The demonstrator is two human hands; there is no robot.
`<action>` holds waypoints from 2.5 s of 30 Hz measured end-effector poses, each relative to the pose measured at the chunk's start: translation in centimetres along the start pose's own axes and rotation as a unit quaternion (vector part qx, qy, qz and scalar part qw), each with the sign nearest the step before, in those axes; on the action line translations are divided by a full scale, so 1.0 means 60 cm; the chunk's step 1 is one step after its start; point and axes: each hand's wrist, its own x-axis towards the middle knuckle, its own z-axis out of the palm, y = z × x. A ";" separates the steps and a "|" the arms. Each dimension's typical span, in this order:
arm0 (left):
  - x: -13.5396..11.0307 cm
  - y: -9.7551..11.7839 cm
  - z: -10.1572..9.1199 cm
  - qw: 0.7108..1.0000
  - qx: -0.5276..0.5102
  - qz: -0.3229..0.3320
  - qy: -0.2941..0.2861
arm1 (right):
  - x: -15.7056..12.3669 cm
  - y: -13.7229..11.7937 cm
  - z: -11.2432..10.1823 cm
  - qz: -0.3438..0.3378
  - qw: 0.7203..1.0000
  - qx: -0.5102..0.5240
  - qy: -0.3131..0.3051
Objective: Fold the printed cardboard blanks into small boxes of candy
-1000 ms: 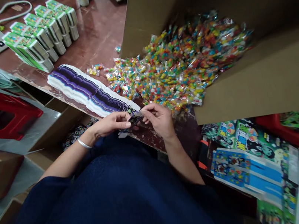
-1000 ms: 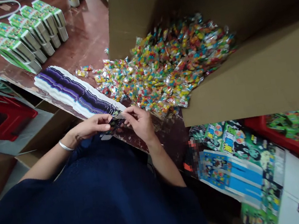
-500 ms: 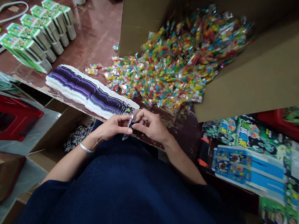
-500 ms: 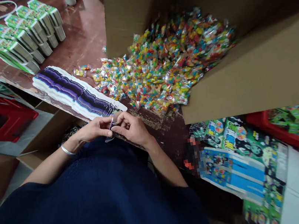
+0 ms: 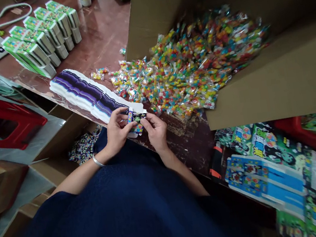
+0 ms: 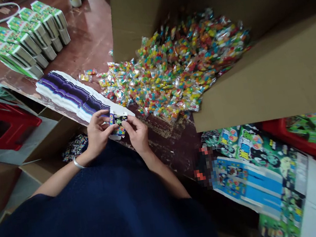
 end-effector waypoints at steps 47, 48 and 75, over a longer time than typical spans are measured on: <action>0.004 0.028 -0.032 0.992 0.002 -0.040 -0.123 | 0.027 -0.029 -0.022 -0.026 0.986 0.030 -0.159; 0.006 0.028 -0.032 0.991 0.006 -0.043 -0.125 | 0.030 -0.026 -0.025 -0.022 0.984 0.027 -0.177; 0.027 0.015 -0.022 0.956 -0.051 -0.178 -0.227 | 0.152 -0.042 -0.184 -0.105 0.989 -0.088 0.048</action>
